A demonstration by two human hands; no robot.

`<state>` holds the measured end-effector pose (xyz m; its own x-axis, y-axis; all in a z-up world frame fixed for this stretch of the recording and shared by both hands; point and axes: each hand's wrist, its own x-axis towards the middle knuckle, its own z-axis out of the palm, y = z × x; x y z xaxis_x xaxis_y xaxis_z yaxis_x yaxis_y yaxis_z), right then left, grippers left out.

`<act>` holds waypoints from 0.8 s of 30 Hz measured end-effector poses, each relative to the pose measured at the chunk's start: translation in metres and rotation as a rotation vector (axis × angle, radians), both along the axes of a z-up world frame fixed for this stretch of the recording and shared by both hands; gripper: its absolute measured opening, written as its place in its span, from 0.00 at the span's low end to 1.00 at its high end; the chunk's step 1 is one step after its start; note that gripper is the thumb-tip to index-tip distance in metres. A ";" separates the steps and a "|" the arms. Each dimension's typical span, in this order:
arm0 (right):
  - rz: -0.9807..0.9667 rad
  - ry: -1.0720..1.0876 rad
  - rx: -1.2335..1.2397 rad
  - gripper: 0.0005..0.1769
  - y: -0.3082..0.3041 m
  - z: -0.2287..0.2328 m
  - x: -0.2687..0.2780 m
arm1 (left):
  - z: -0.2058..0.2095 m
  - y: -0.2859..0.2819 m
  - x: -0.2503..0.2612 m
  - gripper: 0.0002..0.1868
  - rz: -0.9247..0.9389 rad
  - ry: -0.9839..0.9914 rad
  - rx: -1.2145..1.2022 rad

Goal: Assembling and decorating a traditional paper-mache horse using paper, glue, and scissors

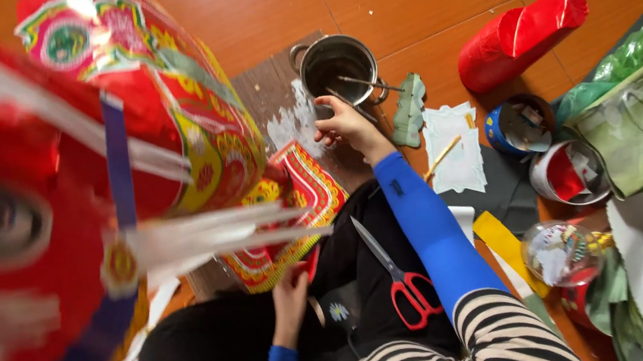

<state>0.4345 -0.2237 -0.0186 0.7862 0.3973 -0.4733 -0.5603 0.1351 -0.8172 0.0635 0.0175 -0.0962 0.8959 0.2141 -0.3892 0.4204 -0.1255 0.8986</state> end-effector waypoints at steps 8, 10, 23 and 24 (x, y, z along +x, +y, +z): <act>0.419 -0.679 -0.067 0.27 -0.012 0.139 -0.169 | 0.063 0.001 0.024 0.10 -0.114 -0.062 0.002; 0.568 -0.982 -0.177 0.23 -0.010 0.154 -0.202 | 0.090 -0.005 0.024 0.09 -0.127 -0.061 0.025; 0.513 -1.686 -0.299 0.13 -0.021 0.112 -0.276 | 0.179 -0.024 0.000 0.07 -0.451 0.189 -0.326; 0.484 -1.699 -0.255 0.14 -0.022 0.109 -0.280 | 0.180 -0.025 -0.002 0.07 -0.405 0.247 -0.382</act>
<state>0.1548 -0.2454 0.0904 0.2748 0.7722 0.5728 0.8902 0.0208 -0.4551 0.0611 -0.0072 0.0837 0.7508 -0.3201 -0.5778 0.6080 -0.0069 0.7939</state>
